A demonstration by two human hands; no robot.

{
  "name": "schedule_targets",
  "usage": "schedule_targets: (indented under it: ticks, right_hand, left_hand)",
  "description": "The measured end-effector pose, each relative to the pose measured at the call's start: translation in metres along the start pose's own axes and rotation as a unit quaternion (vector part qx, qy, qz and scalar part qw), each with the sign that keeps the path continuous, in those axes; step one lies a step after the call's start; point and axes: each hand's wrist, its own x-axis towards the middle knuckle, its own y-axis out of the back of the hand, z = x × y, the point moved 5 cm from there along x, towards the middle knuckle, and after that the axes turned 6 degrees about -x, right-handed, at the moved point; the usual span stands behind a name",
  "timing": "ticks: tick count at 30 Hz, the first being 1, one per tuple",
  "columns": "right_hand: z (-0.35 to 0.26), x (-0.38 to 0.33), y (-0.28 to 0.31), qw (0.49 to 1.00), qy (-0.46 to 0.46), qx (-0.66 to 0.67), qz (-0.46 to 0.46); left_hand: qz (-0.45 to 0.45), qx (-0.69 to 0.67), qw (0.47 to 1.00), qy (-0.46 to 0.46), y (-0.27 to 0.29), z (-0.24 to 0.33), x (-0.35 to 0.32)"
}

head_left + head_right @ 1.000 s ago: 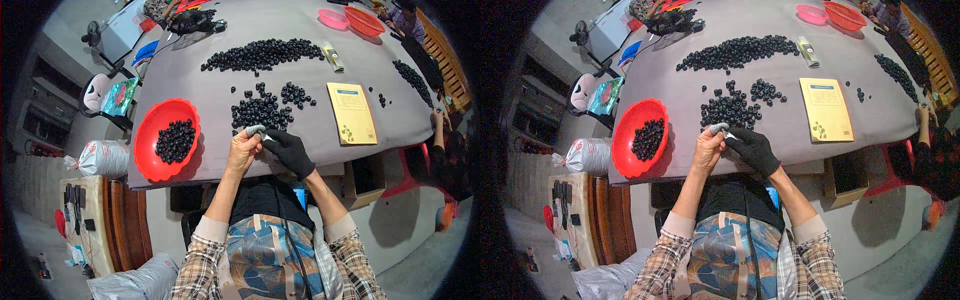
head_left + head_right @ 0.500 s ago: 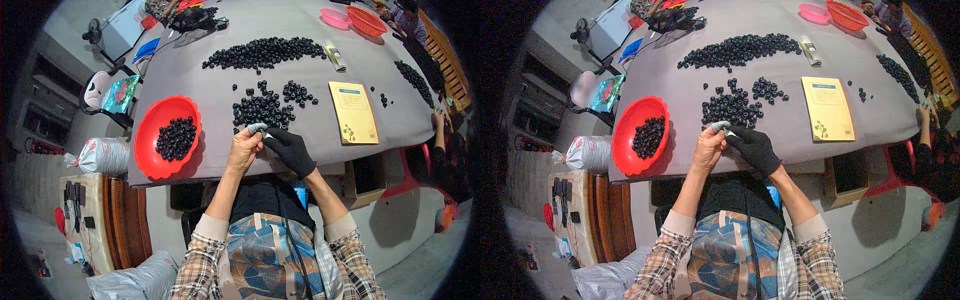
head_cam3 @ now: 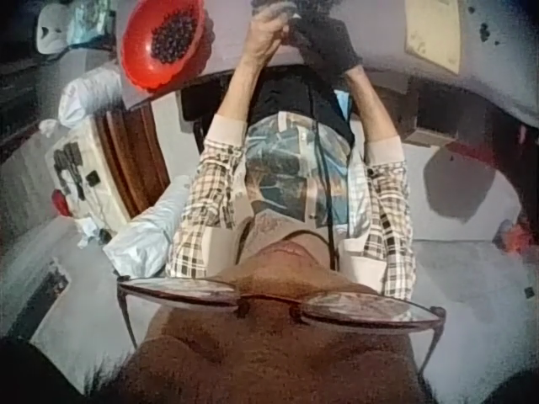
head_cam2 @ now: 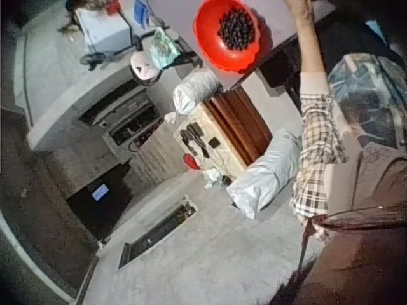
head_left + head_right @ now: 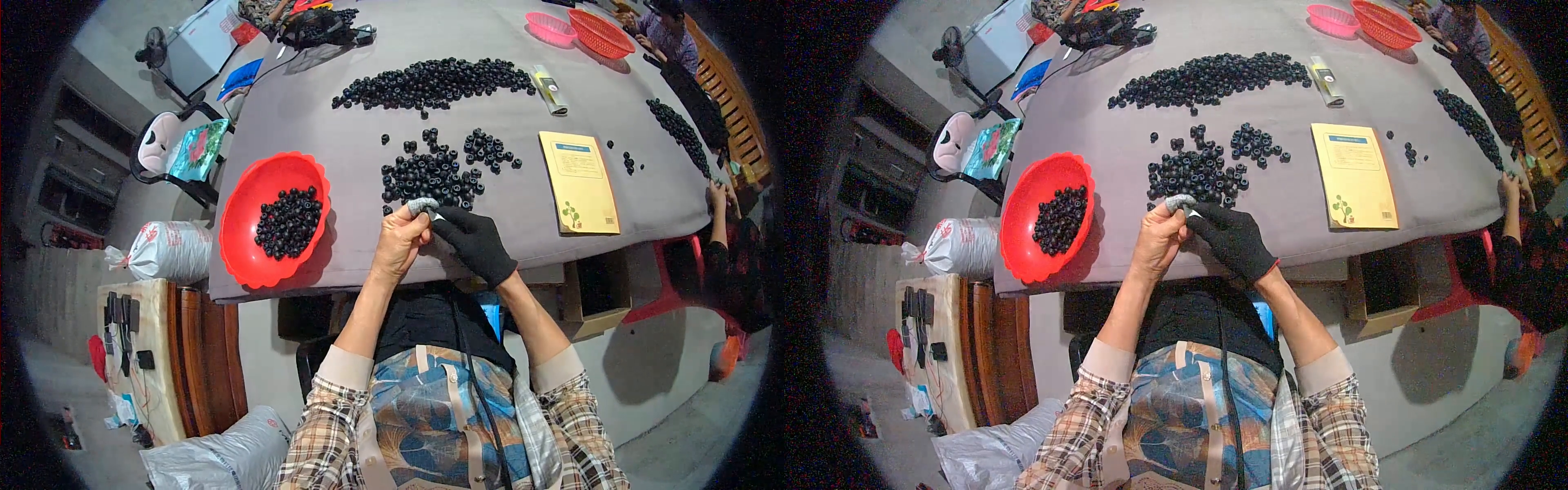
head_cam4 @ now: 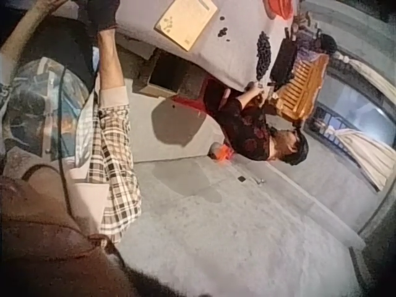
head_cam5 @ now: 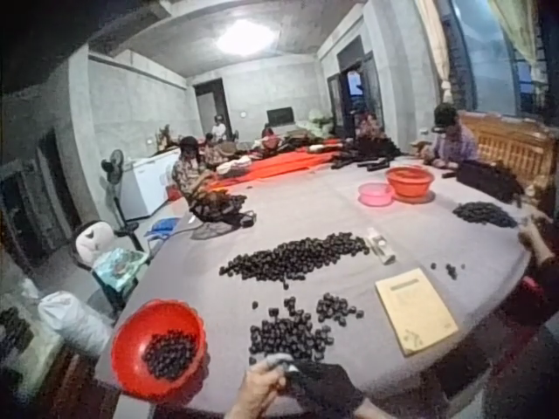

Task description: The person sorts and cleans small black plastic or rubber components by hand at a work table, wiping them with a cloth.

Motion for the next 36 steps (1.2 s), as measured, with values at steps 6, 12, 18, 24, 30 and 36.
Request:
schedule_targets:
  ticks: [6,12,18,24,30,36]
  right_hand:
    - [0.0077,0.0008,-0.001,1.0,0.015,-0.012,0.006]
    - [0.0083,0.0017,-0.0027,1.0,-0.004,0.028,0.001]
    - [0.0048,0.0035,0.0018,0.999,0.021,-0.037,0.012]
    - [0.0057,-0.0002,0.0018,0.999,0.007,0.053,-0.005]
    - [0.0065,0.0,0.0016,0.998,0.027,0.043,-0.022]
    - [0.004,-0.0014,0.0014,0.995,0.104,0.003,0.002]
  left_hand:
    - [0.001,0.018,1.0,0.0,-0.0004,-0.0004,0.0003]
    - [-0.002,0.022,1.0,-0.008,-0.0006,0.0011,-0.0003]
    - [-0.011,0.032,0.999,0.0,-0.0006,-0.0002,0.0001]
    - [-0.01,-0.014,1.0,-0.002,0.0009,-0.0012,0.001]
    - [-0.031,-0.041,0.999,0.004,0.0041,-0.0037,0.003]
    - [-0.026,-0.047,0.998,0.012,0.0001,-0.0012,0.0003]
